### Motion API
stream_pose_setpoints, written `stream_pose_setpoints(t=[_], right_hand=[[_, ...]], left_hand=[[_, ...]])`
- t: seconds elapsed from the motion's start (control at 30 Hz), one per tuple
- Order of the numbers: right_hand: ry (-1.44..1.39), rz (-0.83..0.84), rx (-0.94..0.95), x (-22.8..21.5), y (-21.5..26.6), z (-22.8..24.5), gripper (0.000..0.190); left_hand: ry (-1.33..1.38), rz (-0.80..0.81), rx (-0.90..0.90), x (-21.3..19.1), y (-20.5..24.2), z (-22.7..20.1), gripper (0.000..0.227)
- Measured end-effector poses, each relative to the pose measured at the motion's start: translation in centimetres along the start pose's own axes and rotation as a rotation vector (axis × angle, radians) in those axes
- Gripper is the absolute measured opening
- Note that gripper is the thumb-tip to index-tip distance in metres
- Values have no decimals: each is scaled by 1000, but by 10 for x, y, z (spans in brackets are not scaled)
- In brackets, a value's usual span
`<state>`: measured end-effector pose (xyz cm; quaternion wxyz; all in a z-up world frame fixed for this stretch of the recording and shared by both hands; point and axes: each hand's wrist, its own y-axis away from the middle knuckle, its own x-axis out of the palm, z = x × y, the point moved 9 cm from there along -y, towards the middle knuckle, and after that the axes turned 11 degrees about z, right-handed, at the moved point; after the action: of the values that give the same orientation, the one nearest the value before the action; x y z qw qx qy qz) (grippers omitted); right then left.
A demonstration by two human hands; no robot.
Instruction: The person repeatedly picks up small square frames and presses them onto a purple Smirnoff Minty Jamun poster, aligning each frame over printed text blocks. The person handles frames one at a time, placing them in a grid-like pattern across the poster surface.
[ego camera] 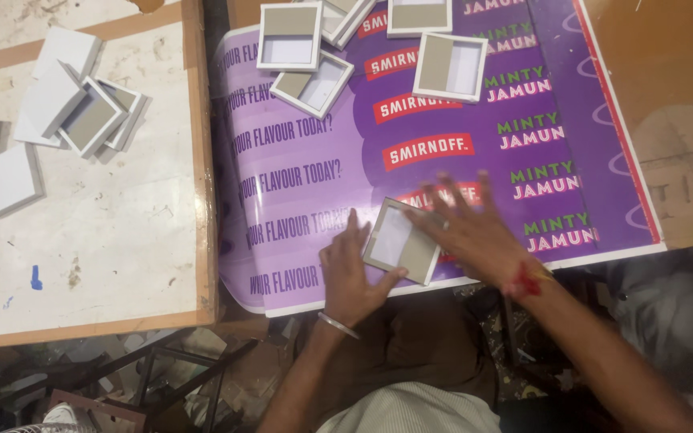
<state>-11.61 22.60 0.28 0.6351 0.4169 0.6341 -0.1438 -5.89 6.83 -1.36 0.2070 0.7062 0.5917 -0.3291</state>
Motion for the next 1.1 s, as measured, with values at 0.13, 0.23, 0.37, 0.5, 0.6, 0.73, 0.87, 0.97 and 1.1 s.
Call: stream_pose_setpoints(t=[0.13,0.23,0.37,0.5,0.6,0.73,0.87,0.97,1.1], right_hand=[[-227,-62,-300,-14,-21,33,122],[119,54,-301,8,-29,51,80],[41,83,-268,21,-30,54,74],[18,46,-195,17,-31,56,66],[41,104,-150,24,-31,55,64],[7,16,-95,24,-29,56,64],[114,-13,-102,30,-31,66,60],[173,-38,-119,32,-31,73,60],[228,11,-119,28,-31,74,61]], left_hand=[[-91,195,50,17,-7,-16,125],[-317,183,98,26,-4,-31,123],[-413,187,71,41,7,-42,128],[-494,125,69,33,13,-53,129],[-519,83,16,28,16,-56,126],[-463,89,-70,32,25,-58,123],[-338,217,-210,49,30,-52,126],[-338,118,-198,46,25,-55,129],[-275,130,-221,43,21,-42,131]])
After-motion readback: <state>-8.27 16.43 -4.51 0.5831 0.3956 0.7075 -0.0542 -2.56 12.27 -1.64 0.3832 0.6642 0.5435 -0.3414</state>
